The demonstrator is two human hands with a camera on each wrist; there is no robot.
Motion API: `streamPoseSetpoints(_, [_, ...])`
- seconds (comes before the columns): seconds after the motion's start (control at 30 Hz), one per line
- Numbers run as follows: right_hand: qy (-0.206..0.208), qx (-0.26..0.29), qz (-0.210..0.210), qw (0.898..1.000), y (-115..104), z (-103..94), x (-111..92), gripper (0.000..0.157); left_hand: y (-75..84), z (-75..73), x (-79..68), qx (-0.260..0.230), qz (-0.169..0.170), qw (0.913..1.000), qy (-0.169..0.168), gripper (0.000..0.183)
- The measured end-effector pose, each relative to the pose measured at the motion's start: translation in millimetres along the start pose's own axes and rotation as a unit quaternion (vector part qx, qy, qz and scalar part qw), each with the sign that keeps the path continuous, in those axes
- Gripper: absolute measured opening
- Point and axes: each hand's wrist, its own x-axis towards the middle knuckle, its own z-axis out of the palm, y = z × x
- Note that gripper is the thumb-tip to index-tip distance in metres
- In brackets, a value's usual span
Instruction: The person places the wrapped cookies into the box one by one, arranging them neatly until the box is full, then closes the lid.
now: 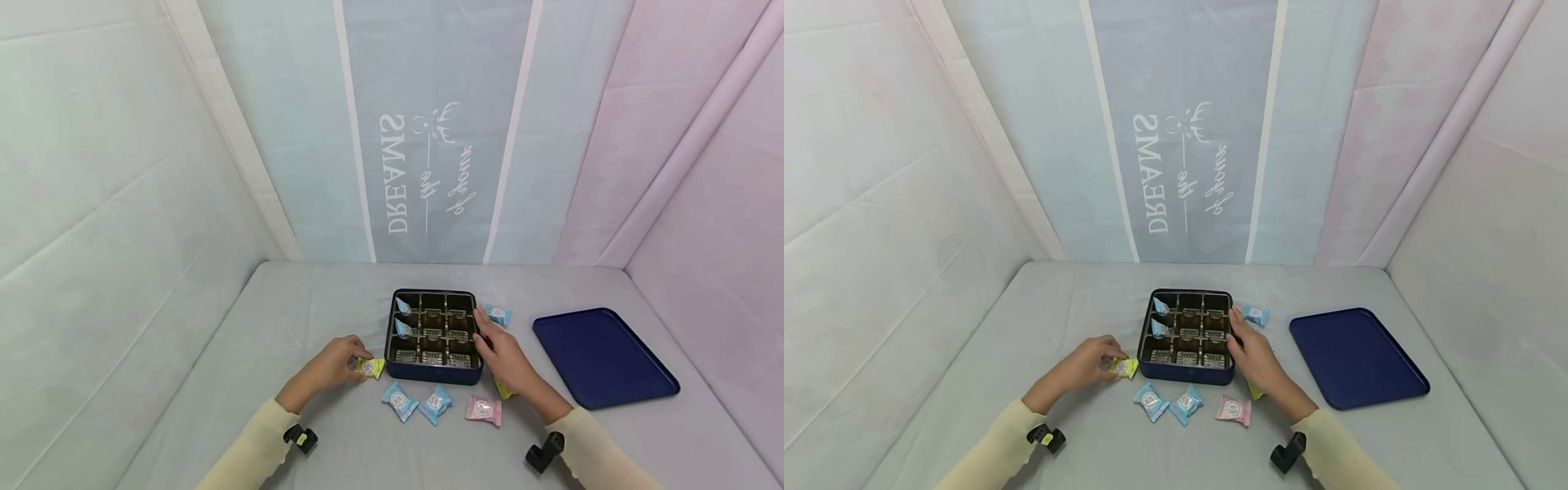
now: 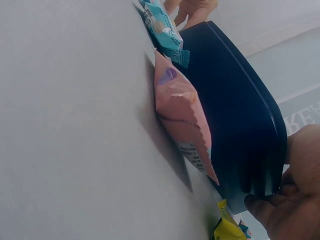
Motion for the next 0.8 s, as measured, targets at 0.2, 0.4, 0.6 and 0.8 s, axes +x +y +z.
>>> streamPoseSetpoints(0.2, [0.001,0.0,-0.002,1.0,0.7,0.1,0.1,0.056,0.8,-0.1,1.3,0.0,-0.003,1.0,-0.001,0.033])
streamPoseSetpoints(0.4, [-0.002,0.001,-0.004,1.0,-0.5,-1.0,0.0,0.056,1.4,-1.1,1.2,0.006,0.002,1.0,0.0,0.031])
streamPoseSetpoints(0.6, [-0.001,0.001,-0.005,1.0,-0.9,-0.8,0.7,0.056,1.9,-2.9,0.7,0.015,-0.002,0.9999,-0.005,0.03])
streamPoseSetpoints(0.8, [-0.001,0.002,-0.002,1.0,-0.6,0.0,0.3,0.056,3.8,-9.3,-0.2,0.022,0.001,0.9997,-0.008,0.03])
